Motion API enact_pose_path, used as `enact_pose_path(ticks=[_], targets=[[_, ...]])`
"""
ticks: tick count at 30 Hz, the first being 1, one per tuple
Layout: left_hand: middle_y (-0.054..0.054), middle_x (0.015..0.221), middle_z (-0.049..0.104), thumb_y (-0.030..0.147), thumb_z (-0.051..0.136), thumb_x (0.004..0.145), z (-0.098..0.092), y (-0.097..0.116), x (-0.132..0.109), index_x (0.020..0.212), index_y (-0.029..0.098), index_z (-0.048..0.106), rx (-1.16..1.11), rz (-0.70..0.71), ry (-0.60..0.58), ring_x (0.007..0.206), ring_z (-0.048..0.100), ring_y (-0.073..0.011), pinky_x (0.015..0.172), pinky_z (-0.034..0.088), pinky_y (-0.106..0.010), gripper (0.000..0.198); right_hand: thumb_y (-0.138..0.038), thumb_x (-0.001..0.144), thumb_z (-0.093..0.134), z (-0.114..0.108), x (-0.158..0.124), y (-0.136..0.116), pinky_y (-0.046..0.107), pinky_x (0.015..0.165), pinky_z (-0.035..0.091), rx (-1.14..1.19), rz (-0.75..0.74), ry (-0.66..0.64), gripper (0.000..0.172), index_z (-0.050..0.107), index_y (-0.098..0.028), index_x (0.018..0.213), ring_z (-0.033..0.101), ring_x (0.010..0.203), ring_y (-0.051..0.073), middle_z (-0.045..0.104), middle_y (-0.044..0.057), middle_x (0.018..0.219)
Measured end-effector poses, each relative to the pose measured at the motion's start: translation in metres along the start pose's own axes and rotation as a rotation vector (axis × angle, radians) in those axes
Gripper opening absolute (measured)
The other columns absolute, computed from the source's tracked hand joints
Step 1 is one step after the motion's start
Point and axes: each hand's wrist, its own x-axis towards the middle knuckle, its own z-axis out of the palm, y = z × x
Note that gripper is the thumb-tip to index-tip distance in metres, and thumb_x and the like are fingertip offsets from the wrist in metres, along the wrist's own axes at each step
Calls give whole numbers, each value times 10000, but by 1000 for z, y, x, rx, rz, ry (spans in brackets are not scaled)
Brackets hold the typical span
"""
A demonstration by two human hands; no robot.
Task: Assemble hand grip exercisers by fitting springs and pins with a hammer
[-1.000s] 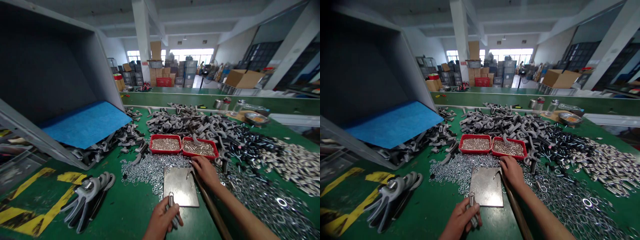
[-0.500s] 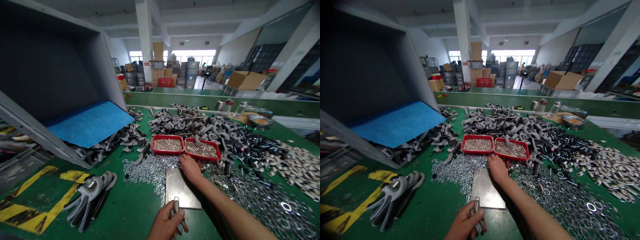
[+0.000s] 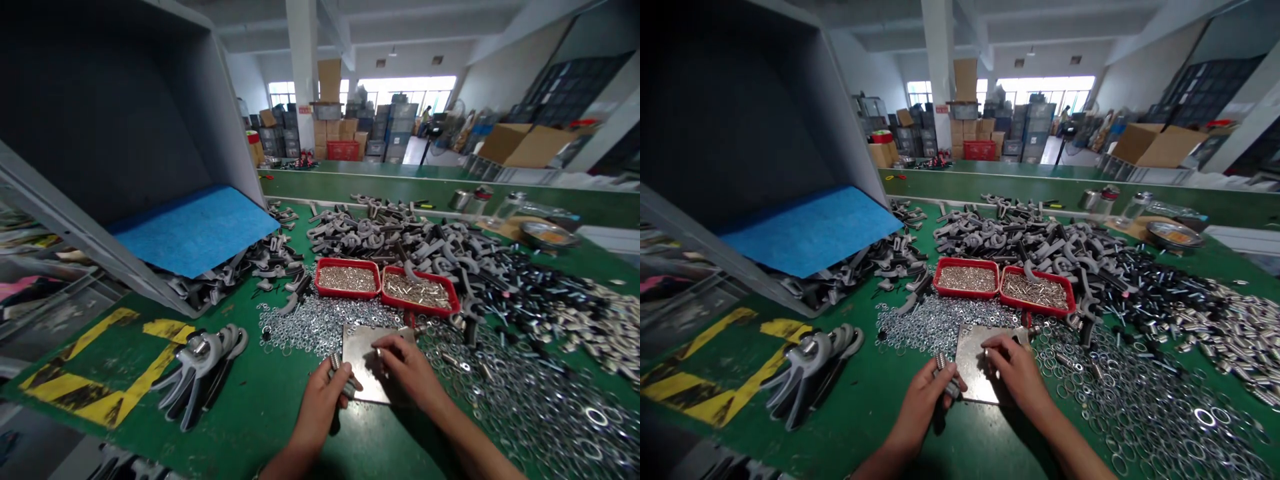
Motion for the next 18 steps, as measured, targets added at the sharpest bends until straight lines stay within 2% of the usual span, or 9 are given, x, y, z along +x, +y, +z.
enact_pose_path(ticks=[2,5,8,12,18], targets=[[-33,723,670,577,599,855,5,0,0,826,154,574,17,18,23,514,495,-93,522,390,-207,425,-384,913,531,18,-20,-3,286,584,503,263,96,-90,187,589,-207,920,627,602,163,643,-16,681],[5,662,600,598,625,828,13,-3,-4,814,162,582,45,28,39,530,503,-103,524,402,-204,438,-471,843,638,40,-36,-4,273,559,471,609,210,-156,275,563,-210,799,576,554,135,606,-35,653],[1,687,588,605,621,828,17,-9,-8,842,165,593,69,37,41,560,521,-115,529,419,-206,441,-504,812,675,47,-39,-4,275,566,458,682,229,-156,316,564,-211,779,573,567,138,615,-32,651],[-17,749,596,566,575,880,18,-15,-10,890,160,595,94,74,25,605,533,-128,551,440,-217,407,-485,797,693,44,-40,-6,272,568,451,713,232,-155,299,568,-213,798,567,562,135,615,-42,641],[5,719,559,555,568,885,14,-12,-9,860,168,585,134,109,56,599,514,-128,539,422,-214,388,-480,816,688,39,-51,-16,289,615,481,751,214,-212,294,609,-197,814,576,604,135,660,-4,740]])
